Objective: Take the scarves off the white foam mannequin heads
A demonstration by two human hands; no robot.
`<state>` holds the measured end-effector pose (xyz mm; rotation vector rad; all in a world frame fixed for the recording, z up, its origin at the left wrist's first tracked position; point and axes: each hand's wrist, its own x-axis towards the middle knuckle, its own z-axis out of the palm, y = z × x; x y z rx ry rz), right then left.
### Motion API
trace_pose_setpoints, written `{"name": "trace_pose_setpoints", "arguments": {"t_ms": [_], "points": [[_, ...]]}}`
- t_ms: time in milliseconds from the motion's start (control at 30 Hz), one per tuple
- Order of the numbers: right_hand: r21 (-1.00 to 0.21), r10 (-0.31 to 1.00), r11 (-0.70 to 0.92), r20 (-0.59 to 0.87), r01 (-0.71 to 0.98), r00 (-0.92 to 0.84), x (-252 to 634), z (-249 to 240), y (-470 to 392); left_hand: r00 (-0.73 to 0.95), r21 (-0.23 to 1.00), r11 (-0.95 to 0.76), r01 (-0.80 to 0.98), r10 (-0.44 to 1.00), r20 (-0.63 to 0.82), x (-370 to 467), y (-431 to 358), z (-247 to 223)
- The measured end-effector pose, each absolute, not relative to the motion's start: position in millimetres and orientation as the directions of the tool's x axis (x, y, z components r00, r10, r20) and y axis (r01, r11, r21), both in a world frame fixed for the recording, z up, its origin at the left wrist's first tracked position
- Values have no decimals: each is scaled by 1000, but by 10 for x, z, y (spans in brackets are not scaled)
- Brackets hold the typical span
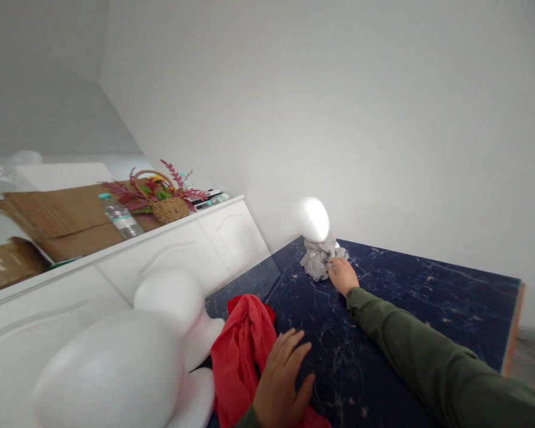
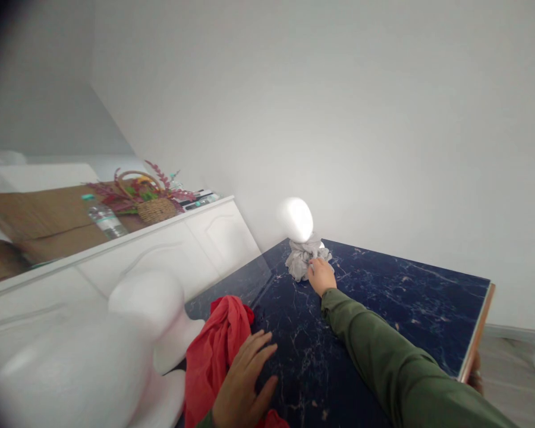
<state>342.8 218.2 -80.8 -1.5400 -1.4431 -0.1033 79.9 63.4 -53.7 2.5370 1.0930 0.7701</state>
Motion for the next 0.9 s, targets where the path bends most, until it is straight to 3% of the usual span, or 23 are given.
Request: {"name": "trace_pose_setpoints", "arguments": {"t_ms": [100, 167, 300, 367, 467, 567, 767, 900], "points": [[-557, 683, 131, 650, 820, 332, 3481, -859, 2331, 579, 495, -623, 606, 772, 263, 997, 988, -662], [-485, 686, 125, 673, 866, 278, 3460, -892, 2399, 595, 519, -605, 604, 775, 211, 1002, 1110, -766], [-291, 731, 83, 668, 953, 141, 3390, -933, 2602, 621, 490, -629, 604, 756, 206, 920, 1125, -859], [-271, 764, 22, 625, 962, 158, 3370, -939, 2724, 627, 444, -626, 641, 761, 168, 915, 1092, -835], [-342, 811, -58, 532, 938, 244, 3385, -940, 2865, 632, 366, -624, 690, 767, 117, 949, 1064, -775], [-453, 846, -41, 459, 891, 272, 3450, -940, 2922, 634, 336, -627, 703, 766, 105, 974, 1064, -743], [-617, 800, 84, 509, 782, 316, 3546, -888, 2898, 635, 349, -627, 696, 765, 106, 963, 1085, -757], [-806, 729, 182, 496, 564, 473, 3553, -850, 2850, 650, 350, -645, 680, 750, 121, 955, 1096, -770]]}}
